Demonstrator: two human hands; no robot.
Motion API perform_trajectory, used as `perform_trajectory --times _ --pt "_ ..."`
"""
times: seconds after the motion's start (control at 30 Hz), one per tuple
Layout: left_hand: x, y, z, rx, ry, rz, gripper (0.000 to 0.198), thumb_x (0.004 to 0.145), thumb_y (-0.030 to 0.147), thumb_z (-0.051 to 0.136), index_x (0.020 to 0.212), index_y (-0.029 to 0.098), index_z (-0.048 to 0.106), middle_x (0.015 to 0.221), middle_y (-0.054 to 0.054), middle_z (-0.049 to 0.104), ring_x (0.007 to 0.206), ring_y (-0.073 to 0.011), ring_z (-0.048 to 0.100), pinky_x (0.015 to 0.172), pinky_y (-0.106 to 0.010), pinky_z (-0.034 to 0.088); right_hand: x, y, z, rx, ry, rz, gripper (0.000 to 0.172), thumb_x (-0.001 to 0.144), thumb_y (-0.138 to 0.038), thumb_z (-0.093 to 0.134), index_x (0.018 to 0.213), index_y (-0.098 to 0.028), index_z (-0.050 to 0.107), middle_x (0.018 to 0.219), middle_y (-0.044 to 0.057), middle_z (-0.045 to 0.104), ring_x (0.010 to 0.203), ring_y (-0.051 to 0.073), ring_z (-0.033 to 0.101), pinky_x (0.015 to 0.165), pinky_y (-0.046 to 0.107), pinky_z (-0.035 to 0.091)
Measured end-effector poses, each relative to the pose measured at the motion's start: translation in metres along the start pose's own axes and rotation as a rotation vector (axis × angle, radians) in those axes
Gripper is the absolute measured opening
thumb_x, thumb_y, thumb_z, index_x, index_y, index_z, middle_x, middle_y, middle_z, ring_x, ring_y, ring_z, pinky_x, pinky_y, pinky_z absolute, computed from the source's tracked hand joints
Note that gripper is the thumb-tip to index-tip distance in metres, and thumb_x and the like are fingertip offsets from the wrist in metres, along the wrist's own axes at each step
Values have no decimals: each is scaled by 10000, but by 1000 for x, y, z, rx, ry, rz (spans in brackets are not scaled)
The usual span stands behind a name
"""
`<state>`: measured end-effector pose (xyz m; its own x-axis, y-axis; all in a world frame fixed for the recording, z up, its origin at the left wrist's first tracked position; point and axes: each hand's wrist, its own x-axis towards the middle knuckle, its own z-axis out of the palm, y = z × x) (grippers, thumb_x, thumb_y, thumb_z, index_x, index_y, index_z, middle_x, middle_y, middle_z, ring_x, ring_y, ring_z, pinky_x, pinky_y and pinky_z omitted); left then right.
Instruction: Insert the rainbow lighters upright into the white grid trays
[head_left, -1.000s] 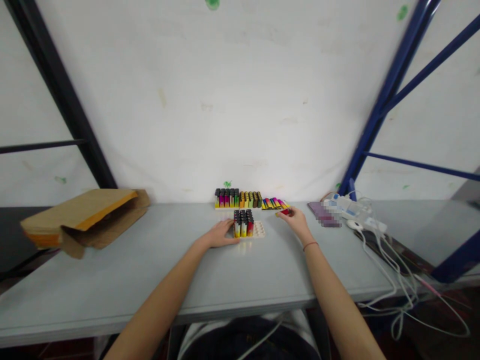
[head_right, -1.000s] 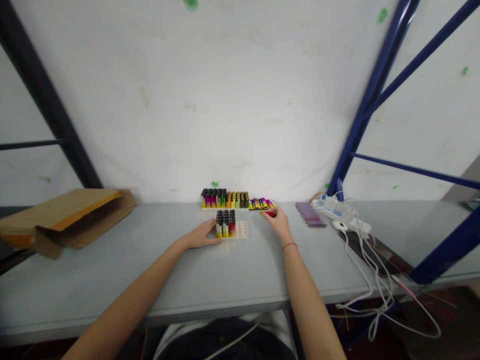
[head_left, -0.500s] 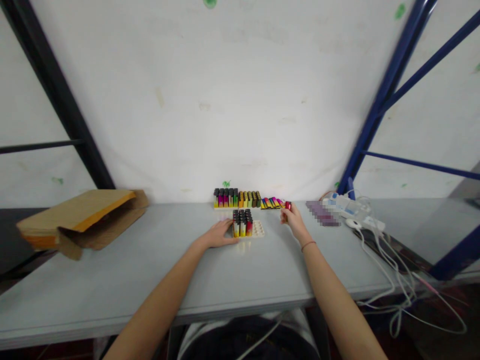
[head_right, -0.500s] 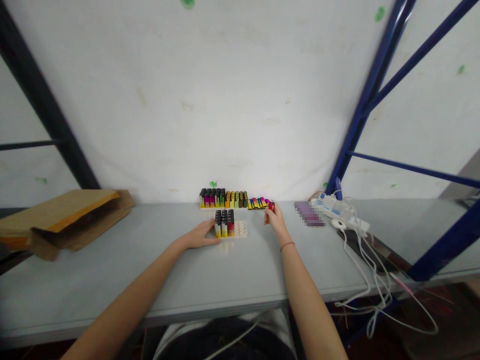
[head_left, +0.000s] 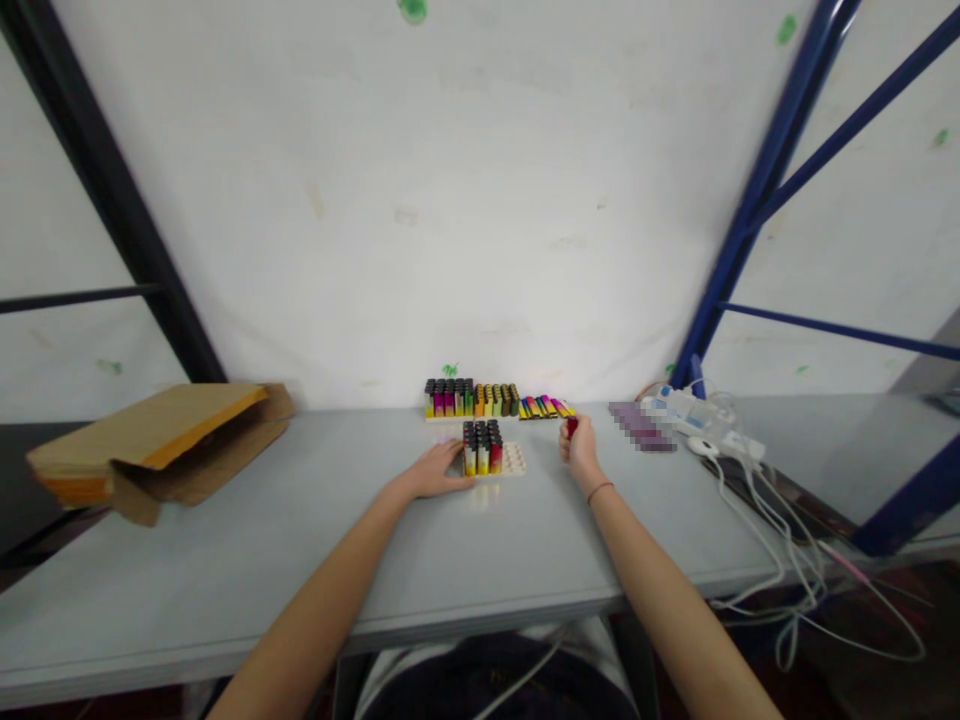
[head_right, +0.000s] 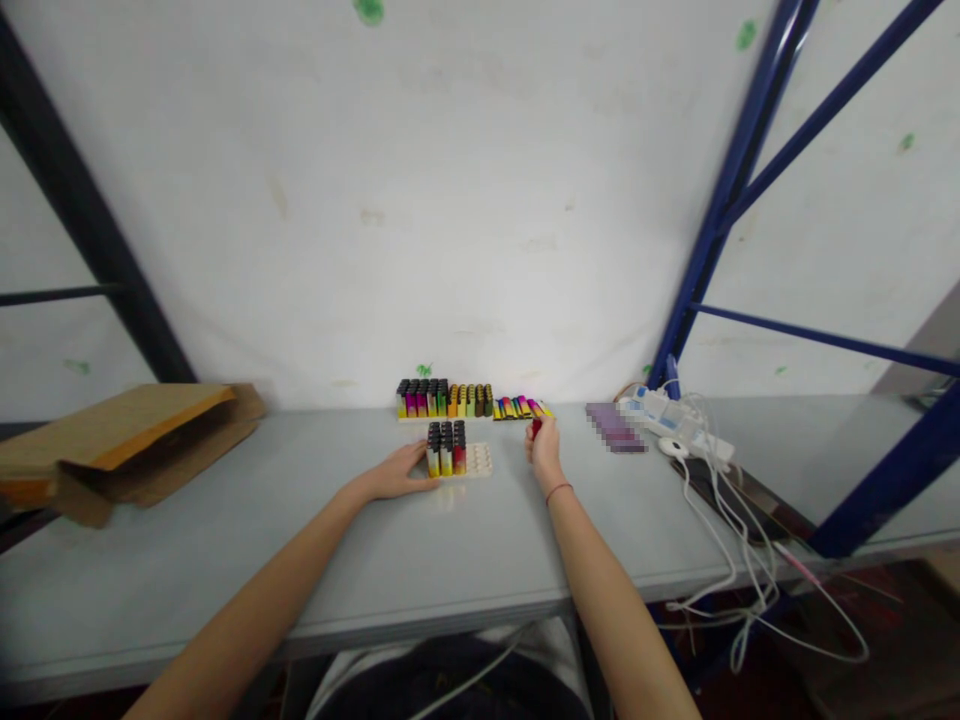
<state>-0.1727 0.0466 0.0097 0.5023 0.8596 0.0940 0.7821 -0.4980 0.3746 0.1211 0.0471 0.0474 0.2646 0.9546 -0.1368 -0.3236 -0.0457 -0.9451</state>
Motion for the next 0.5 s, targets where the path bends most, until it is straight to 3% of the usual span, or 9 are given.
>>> perform_trajectory --times 0.2,0.4,0.5 --pt "0 1 0 29 -21 -18 928 807 708 591 1471 82 418 1569 -214 411 1457 -387 372 1219 -485 272 -4 2 6 23 43 -44 450 959 -314 237 523 -232 312 358 -68 225 292 70 152 322 195 102" --pt "1 1 0 24 -16 1 916 807 677 603 1464 68 414 1552 -232 428 1446 -379 392 1212 -483 283 -3 7 5 2 97 -55 512 991 -446 269 533 -232 348 371 -71 246 292 73 192 314 203 126" --pt "0 2 0 14 -8 -5 920 793 686 607 1451 67 431 1551 -231 430 1443 -396 391 1209 -496 289 -3 4 4 21 89 -24 497 984 -409 264 522 -235 320 368 -73 231 289 72 177 317 205 110"
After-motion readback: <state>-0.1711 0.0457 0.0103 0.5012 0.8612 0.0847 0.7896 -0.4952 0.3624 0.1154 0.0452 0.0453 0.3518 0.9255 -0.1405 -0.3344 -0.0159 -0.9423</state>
